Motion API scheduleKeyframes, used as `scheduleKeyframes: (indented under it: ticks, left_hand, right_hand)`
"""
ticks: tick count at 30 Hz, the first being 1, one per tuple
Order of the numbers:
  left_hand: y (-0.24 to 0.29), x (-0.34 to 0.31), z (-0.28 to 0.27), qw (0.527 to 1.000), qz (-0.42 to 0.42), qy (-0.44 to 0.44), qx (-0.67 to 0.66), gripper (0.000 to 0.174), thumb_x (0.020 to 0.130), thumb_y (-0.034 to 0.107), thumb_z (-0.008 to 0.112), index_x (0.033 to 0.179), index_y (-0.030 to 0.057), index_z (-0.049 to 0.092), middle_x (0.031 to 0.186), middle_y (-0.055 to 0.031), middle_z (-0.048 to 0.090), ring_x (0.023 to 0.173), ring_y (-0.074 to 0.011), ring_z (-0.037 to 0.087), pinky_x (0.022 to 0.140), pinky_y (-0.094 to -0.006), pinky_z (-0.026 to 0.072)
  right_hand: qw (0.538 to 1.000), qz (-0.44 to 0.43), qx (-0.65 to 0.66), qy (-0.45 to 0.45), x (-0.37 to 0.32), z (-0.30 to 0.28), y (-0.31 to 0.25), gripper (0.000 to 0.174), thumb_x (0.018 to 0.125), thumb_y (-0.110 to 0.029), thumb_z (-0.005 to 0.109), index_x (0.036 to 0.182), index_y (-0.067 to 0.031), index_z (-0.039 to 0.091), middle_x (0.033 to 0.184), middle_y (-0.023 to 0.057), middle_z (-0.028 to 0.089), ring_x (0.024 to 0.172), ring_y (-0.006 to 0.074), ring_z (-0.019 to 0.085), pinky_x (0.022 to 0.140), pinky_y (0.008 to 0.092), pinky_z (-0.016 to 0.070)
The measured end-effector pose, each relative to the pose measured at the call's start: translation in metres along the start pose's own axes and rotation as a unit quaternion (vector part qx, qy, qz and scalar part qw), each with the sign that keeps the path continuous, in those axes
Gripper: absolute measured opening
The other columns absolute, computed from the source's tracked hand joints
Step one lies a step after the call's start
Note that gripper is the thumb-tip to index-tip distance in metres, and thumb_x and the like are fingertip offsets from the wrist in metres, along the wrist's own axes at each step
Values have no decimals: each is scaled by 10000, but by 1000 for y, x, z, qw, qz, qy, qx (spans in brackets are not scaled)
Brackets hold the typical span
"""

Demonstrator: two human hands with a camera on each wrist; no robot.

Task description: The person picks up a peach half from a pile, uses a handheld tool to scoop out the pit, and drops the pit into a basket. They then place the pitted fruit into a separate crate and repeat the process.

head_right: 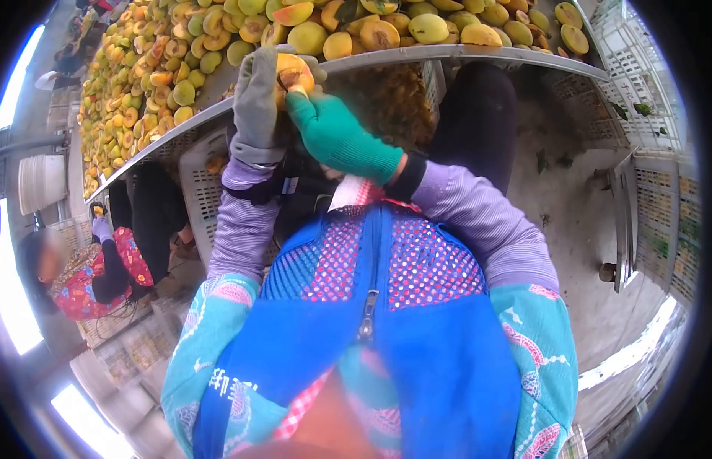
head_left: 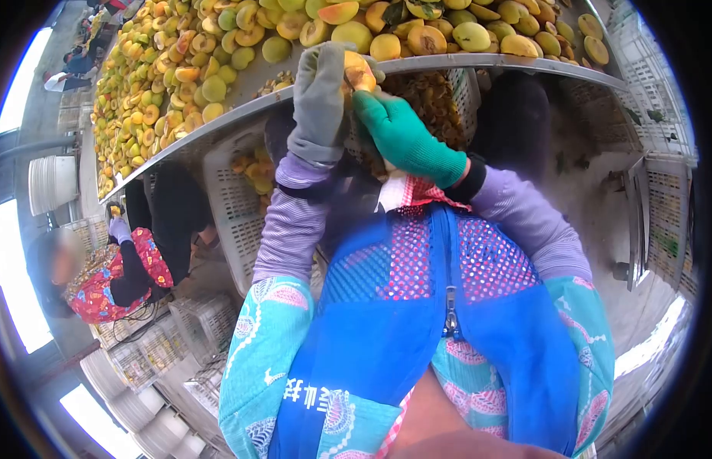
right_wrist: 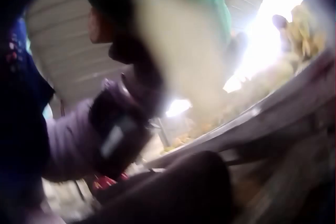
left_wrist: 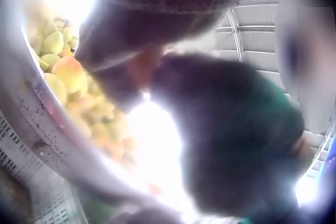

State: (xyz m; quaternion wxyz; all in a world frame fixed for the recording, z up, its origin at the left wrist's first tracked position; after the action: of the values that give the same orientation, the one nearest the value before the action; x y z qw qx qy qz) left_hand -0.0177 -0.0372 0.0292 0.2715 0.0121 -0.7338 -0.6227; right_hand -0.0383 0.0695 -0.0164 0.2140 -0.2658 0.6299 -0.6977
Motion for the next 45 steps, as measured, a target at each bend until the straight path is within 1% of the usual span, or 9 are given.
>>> scheduleKeyframes:
  ticks: [4,12,18,25,28,32,37,41,45]
  left_hand:
    - [-3,6,7,952,-206,25,-225,384,995,353,457,1111,-6,532,817,-185,645,661,-249,653,573,-323,558]
    - [-3,4,17,963,-162,33,-213,439,993,392,441,1135,-14,534,840,-195,648,676,-271,662,571,-334,560]
    - [-1,-1,23,946,-191,-1,-263,494,1003,428,378,1142,-24,522,871,-205,651,702,-265,670,601,-332,564]
    - [-9,0,21,950,-190,-27,-247,530,1001,447,362,1127,-42,523,879,-209,654,704,-271,669,619,-338,564]
    - [-1,-5,10,946,-193,-24,-259,545,998,465,356,1130,-35,527,877,-210,654,699,-275,665,617,-346,562]
    - [9,-22,-5,939,-208,46,-268,572,994,493,337,1151,-29,512,900,-212,656,708,-279,662,611,-346,560]
    - [40,-60,-29,958,-158,172,-164,588,988,524,338,1128,-19,514,897,-184,652,695,-247,656,579,-305,552]
    - [50,-60,-32,937,-243,194,-161,639,957,585,360,1108,-9,539,916,-169,642,742,-238,639,603,-324,542]
    - [47,-49,-36,923,-270,207,-181,659,949,601,343,1104,-8,541,920,-182,642,756,-257,645,623,-346,554]
  right_hand:
    - [781,313,508,-183,-13,6,-35,368,991,-468,382,902,-125,483,628,-32,441,467,86,388,460,261,346]
    - [935,247,239,-88,-16,-1,-38,378,979,-488,414,911,-124,489,624,-23,452,453,96,379,447,247,352]
    - [732,292,595,-161,-25,1,-42,360,995,-455,391,927,-120,503,586,-50,405,419,84,352,438,254,322]
    - [689,266,639,-217,-22,6,-38,366,994,-471,385,912,-131,492,585,-63,387,421,77,336,450,255,313]
    - [831,301,444,-149,-29,17,-45,346,981,-463,419,887,-134,471,584,-39,399,430,103,367,439,276,353]
    - [724,346,551,-231,-31,27,-49,356,970,-473,444,891,-127,476,588,-35,423,435,103,386,413,257,340]
    - [821,372,347,-259,-51,34,-65,295,993,-405,424,946,-127,512,557,-66,422,402,74,387,358,214,309]
    - [621,388,592,-336,-43,59,-50,337,990,-446,403,953,-128,508,581,-48,433,414,80,389,372,244,342]
    - [554,355,657,-367,-33,59,-48,328,997,-413,398,886,-119,495,585,-32,453,438,93,407,448,254,367]
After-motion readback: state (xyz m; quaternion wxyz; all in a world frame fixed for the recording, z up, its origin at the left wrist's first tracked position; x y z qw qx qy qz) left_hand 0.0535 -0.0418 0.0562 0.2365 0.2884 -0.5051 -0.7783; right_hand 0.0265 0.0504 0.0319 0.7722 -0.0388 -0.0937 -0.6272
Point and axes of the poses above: each hand's wrist, its own x-axis towards the middle knuckle, its own z-axis out of the palm, y = z × x, the point moved 3 cm from there along x, towards the middle knuckle
